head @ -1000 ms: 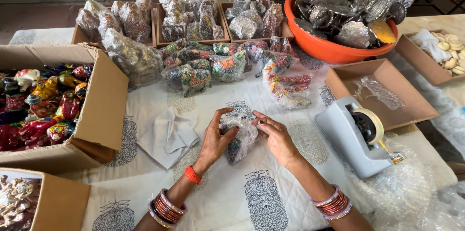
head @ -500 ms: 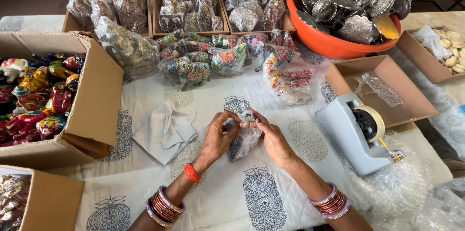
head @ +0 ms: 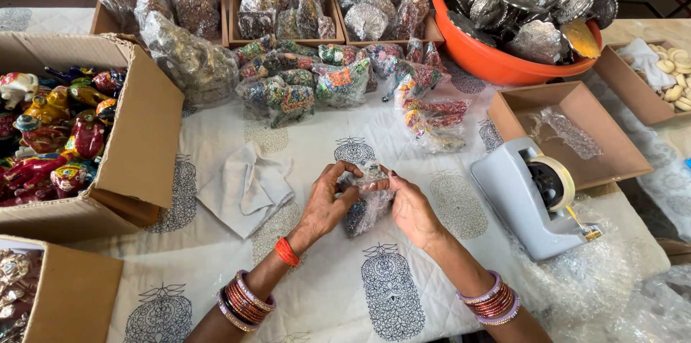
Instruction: The person wraps small decorative objects, including figurines and containers, in bubble wrap and secures them with tape.
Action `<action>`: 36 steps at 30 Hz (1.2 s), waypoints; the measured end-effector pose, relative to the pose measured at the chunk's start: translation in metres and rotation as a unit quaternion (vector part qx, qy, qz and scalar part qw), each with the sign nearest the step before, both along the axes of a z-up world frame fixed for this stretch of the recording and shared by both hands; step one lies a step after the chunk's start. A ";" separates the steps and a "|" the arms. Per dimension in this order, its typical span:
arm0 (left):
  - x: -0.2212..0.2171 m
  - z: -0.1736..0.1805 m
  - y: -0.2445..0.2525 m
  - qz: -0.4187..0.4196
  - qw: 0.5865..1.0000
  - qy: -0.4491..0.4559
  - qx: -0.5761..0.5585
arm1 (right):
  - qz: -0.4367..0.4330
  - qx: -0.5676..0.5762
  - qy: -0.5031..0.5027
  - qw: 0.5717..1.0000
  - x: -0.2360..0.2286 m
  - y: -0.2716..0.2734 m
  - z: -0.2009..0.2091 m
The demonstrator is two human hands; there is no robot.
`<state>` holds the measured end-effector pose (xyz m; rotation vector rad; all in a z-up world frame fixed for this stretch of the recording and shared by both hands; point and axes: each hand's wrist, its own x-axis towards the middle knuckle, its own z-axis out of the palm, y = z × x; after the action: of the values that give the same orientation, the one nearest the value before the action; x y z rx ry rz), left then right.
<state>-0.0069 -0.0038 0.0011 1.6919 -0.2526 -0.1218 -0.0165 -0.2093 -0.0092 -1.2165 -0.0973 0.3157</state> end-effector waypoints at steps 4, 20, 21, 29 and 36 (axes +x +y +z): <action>0.001 0.000 0.002 0.000 1.000 0.017 0.023 | -0.005 0.002 0.036 0.999 -0.001 0.003 0.012; -0.003 0.000 0.000 -0.020 1.000 -0.018 0.001 | 0.029 0.003 0.019 0.999 0.001 0.000 0.000; -0.003 0.000 -0.001 -0.020 1.000 -0.018 0.001 | 0.028 0.003 0.019 0.999 0.001 0.000 0.000; 0.000 -0.007 -0.003 -0.020 0.999 -0.024 0.010 | 0.017 -0.033 -0.010 0.999 0.003 -0.004 -0.016; 0.002 -0.012 -0.004 -0.018 0.999 -0.026 0.008 | -0.065 -0.335 -0.293 0.893 -0.005 0.004 0.003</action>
<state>-0.0052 -0.0081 -0.0114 1.7083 -0.3224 -0.1062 -0.0218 -0.2054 -0.0057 -1.9719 -0.4552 -0.1728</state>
